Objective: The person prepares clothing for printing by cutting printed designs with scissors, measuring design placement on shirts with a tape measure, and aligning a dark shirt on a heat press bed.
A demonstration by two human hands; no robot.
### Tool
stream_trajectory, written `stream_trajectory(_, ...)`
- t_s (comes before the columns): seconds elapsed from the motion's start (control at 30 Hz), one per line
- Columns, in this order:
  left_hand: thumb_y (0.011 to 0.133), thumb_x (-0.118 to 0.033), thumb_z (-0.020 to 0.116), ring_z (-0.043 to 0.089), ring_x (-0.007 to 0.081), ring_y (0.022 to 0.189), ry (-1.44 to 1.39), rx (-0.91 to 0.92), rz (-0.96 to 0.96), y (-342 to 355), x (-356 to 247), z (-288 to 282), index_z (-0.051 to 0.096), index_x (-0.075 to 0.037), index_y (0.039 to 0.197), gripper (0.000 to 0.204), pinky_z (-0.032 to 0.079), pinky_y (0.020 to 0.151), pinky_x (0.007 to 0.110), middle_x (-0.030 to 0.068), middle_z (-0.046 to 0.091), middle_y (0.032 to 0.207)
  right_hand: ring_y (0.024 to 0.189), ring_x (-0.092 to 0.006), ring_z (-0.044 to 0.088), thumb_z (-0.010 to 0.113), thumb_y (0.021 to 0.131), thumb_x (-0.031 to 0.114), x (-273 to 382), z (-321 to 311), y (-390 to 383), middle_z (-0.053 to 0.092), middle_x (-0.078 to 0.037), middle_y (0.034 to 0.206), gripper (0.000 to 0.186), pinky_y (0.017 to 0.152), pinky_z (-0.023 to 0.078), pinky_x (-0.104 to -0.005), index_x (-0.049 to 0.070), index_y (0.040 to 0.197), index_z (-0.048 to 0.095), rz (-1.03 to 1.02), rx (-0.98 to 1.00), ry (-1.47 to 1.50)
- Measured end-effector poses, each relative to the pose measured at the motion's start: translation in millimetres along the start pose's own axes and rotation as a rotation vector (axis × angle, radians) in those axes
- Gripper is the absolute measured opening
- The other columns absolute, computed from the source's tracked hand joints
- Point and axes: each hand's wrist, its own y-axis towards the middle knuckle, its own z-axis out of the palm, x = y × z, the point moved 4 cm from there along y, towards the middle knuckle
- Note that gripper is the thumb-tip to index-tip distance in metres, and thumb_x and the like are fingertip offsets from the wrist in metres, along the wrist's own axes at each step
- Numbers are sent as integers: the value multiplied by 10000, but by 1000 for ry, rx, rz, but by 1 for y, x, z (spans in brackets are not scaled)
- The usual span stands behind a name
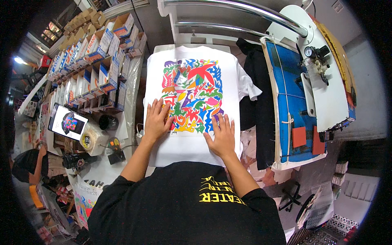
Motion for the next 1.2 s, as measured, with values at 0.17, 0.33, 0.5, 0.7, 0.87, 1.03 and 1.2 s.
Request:
stream_trajectory(0.17, 864, -361, 700, 377, 409, 1398, 28, -4, 6, 1, -3, 2, 590, -102, 1342, 555, 209, 1186, 545, 203, 475, 1459, 1435, -406, 316, 597, 903, 475, -1, -3, 0, 413, -214, 1507, 658, 1186, 150, -568, 66, 1412, 521, -8, -23, 0)
stream_trajectory(0.33, 858, -364, 705, 364, 399, 1409, 40, 22, -5, -7, -1, 3, 587, -103, 1346, 567, 210, 1185, 549, 193, 472, 1462, 1430, -410, 321, 608, 895, 470, 0, -6, -1, 419, -215, 1500, 657, 1183, 160, -571, 62, 1404, 528, -26, -9, 13)
stream_trajectory(0.5, 847, -362, 713, 364, 399, 1407, 22, 1, 5, -7, -2, 0, 592, -102, 1338, 569, 212, 1185, 549, 193, 468, 1464, 1423, -412, 328, 628, 880, 459, 1, -6, -3, 429, -212, 1490, 657, 1178, 170, -576, 59, 1392, 536, -23, -25, 18)
stream_trajectory(0.7, 838, -253, 700, 455, 401, 1303, -117, -149, -6, 18, 20, 4, 619, -47, 1239, 458, 307, 1105, 547, 184, 540, 1351, 1394, -441, 346, 660, 855, 429, 3, -10, 0, 444, -231, 1459, 654, 1169, 183, -581, 47, 1372, 539, -29, -34, 41)
stream_trajectory(0.87, 945, -209, 579, 432, 404, 1334, -31, -87, 79, 137, 46, 23, 591, -34, 1271, 370, 267, 1130, 616, 178, 524, 1382, 1371, -449, 365, 677, 837, 440, 2, -13, 1, 456, -230, 1440, 655, 1150, 217, -596, 51, 1349, 555, -24, -46, 48)
stream_trajectory(1.03, 967, -234, 539, 433, 353, 1342, 89, 8, 103, 230, 78, 57, 586, -85, 1320, 386, 258, 1134, 636, 128, 538, 1382, 1367, -434, 374, 697, 821, 443, 1, -14, 3, 466, -227, 1430, 657, 1150, 216, -588, 65, 1341, 567, -13, -25, 83)
stream_trajectory(1.2, 958, -258, 557, 483, 306, 1276, 72, 95, 65, 259, 82, 67, 638, -156, 1277, 345, 254, 1138, 632, 54, 570, 1342, 1320, -448, 421, 724, 802, 311, -26, -17, 71, 486, -262, 1388, 536, 1109, 285, -551, 22, 1240, 613, -8, -220, 160)
